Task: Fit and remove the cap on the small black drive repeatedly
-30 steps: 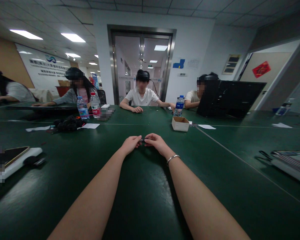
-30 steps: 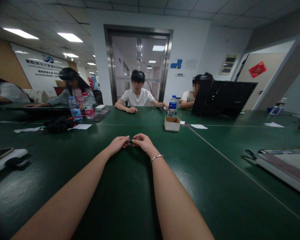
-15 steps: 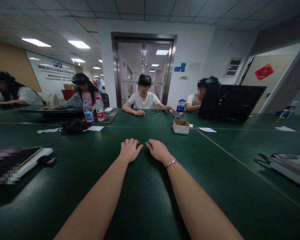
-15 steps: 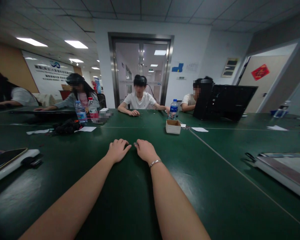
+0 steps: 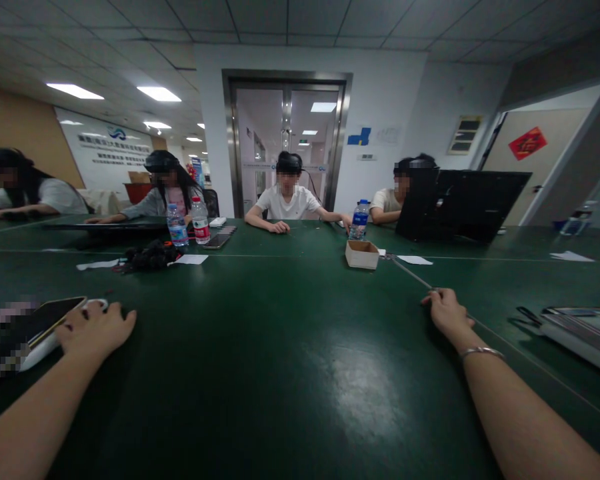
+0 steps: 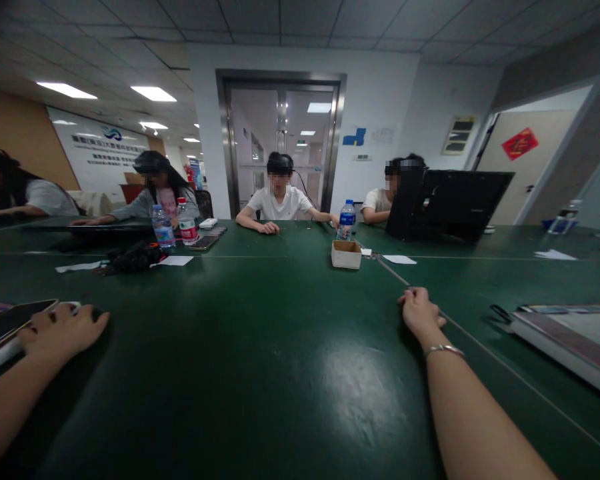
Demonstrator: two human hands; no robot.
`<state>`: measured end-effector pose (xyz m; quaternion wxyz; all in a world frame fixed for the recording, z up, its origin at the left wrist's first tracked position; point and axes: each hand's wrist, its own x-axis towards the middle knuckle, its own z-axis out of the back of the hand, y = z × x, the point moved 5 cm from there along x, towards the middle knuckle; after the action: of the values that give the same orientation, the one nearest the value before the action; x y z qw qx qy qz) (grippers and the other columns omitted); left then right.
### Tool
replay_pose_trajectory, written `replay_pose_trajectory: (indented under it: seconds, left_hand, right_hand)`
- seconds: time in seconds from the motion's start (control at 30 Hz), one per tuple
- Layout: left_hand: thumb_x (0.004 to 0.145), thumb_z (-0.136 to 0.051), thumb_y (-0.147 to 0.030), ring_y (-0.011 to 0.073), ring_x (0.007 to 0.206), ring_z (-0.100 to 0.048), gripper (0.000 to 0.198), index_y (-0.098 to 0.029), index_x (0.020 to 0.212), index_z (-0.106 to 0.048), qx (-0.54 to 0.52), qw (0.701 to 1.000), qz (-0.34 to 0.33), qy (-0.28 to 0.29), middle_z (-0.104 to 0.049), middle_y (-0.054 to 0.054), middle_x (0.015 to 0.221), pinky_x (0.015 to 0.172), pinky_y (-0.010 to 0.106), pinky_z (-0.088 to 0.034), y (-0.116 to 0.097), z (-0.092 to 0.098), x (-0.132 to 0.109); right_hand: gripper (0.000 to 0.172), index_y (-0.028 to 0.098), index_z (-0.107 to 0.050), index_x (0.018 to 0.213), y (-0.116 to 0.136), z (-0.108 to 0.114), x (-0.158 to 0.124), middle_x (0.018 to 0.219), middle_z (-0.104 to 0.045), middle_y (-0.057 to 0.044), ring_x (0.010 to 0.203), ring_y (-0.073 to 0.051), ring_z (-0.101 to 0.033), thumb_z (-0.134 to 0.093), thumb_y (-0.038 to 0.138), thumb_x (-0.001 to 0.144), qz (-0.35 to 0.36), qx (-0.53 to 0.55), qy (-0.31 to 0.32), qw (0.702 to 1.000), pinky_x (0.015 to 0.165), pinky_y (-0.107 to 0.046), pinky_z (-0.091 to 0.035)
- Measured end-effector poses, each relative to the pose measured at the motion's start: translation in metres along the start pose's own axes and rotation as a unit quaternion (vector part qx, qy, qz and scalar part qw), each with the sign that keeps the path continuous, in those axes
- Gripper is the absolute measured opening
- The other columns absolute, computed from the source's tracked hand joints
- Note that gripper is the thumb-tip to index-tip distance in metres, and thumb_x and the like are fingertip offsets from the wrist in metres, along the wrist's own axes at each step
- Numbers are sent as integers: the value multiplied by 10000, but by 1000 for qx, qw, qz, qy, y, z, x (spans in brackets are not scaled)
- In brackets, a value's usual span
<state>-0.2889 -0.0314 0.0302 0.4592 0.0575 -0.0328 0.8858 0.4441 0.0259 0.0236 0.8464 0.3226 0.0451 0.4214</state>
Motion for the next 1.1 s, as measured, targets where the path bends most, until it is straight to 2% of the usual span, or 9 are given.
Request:
replay_pose_trajectory:
  seconds: [0.13,0.27,0.43,0.57,0.7,0.8,0.9,1.0,1.1]
  left_hand:
    - [830,-312,-414,369,1161,-439,427,-223,1111,-571,61,998,32,0,-557,114,1257,801,435,-399,-6,0,-2]
    - [842,-290,-287,294,1177,-444,411,-219,1151,-552,50,997,-58,-8,-556,110,1264,881,389,-374,-15,-3,1]
    - [846,-299,-252,295,1088,-518,418,-175,1160,-565,-9,988,-151,-18,-570,139,1206,891,382,-397,-36,-7,1]
    - [857,-289,-260,262,995,-569,404,-170,1115,-587,-41,972,-229,-22,-569,131,1154,853,366,-431,-87,-4,-15]
    - [859,-297,-232,246,989,-562,374,-197,1088,-591,-67,958,-278,-30,-562,112,1139,815,357,-447,-155,3,-40]
    - [859,-311,-215,248,987,-554,359,-206,1086,-588,-99,946,-306,-30,-557,114,1139,791,361,-449,-207,5,-61]
    - [846,-349,-211,253,961,-557,333,-208,1067,-597,-152,929,-336,-19,-563,119,1120,755,361,-448,-251,4,-82]
    - [854,-379,-240,215,925,-563,293,-235,1036,-608,-213,907,-364,-14,-582,82,1075,729,317,-441,-278,1,-96]
    - [854,-402,-252,187,895,-565,258,-256,987,-622,-239,902,-358,-20,-594,42,1025,707,291,-432,-281,-2,-99]
  right_hand:
    - [303,211,-551,942,5,-5,-4,902,-638,-129,1002,-340,-535,-308,371,859,31,-31,-27,999,830,-548,-341]
    - [368,198,-524,1029,10,-4,-12,996,-626,-174,1025,-358,-541,-259,407,881,47,-80,-33,995,838,-587,-323]
    - [402,169,-501,1080,19,2,-24,997,-626,-207,1009,-364,-569,-235,407,895,56,-126,-13,990,856,-585,-323]
    - [417,163,-492,1097,25,3,-30,1011,-623,-209,1004,-373,-575,-214,406,903,67,-146,-3,987,843,-600,-333]
    - [436,163,-493,1136,26,7,-30,1008,-631,-205,988,-363,-587,-233,420,900,66,-128,5,990,831,-575,-369]
    - [449,155,-516,1165,21,18,-26,1021,-636,-197,966,-347,-598,-279,420,890,51,-102,-26,993,806,-514,-419]
    - [415,165,-611,1095,13,30,-21,1058,-633,-195,983,-365,-584,-377,405,852,53,-131,-56,988,762,-486,-452]
    - [375,178,-675,1039,3,30,-15,1052,-647,-183,975,-369,-591,-464,376,800,38,-174,-7,984,722,-447,-471]
    - [378,185,-679,1070,-3,26,-11,1057,-660,-167,948,-334,-617,-496,315,766,36,-180,44,982,688,-388,-478]
